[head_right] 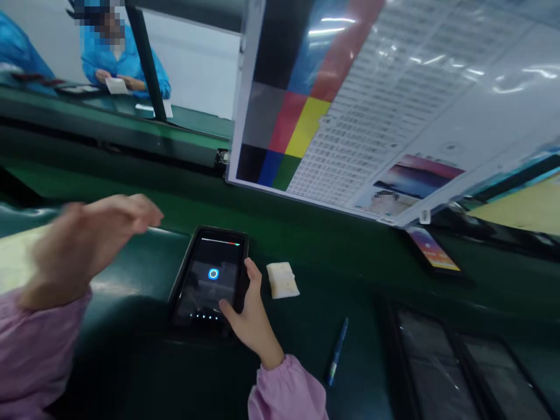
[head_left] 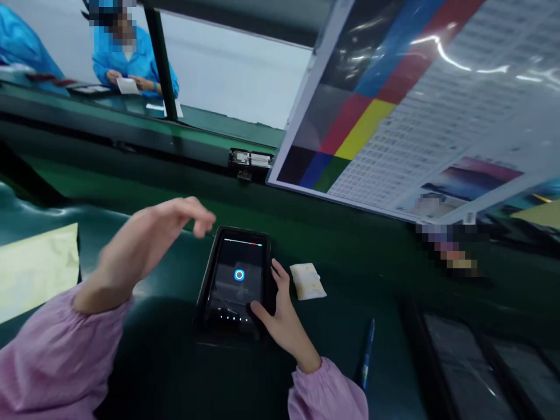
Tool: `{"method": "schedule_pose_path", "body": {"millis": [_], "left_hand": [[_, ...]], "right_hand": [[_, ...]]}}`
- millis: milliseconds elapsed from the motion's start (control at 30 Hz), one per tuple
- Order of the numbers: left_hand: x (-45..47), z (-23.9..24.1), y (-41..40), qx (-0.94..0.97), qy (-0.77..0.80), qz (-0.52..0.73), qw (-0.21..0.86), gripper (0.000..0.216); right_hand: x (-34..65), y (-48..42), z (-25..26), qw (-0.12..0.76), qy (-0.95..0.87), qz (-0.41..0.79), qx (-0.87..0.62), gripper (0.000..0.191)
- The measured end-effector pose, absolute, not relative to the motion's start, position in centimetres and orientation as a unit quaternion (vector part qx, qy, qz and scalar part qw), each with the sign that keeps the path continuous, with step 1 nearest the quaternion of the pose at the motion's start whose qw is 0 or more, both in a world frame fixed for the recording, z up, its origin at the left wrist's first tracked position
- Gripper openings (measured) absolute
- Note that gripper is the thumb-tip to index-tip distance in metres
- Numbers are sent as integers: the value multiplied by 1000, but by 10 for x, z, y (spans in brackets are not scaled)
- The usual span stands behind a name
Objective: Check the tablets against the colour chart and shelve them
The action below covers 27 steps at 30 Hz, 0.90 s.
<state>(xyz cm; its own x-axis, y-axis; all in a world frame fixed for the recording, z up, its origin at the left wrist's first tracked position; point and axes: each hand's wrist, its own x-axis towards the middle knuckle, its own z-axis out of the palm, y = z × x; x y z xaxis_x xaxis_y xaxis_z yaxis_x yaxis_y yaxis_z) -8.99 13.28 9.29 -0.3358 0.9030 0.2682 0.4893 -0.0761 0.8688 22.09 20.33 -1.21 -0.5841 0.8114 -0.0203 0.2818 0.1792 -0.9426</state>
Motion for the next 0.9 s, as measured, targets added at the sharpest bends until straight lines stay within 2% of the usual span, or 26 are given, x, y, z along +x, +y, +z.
{"method": "schedule_pose_path", "body": {"millis": [200,400,733,900], "left_hand": [[-85,30,214,607,682,383,141,44],[-76,-12,219,659,704,256,72,34],[-54,-15,219,683,708,176,-36,33],[-42,-1,218,677,714,170,-60,28]], "right_hand": [[227,201,-3,192,-761,493,-376,120],[226,198,6,111,-783,474,-388,147],[225,198,-4,156,-786,447,-397,133],[224,209,-25,149,-822,373,-405,119]]}}
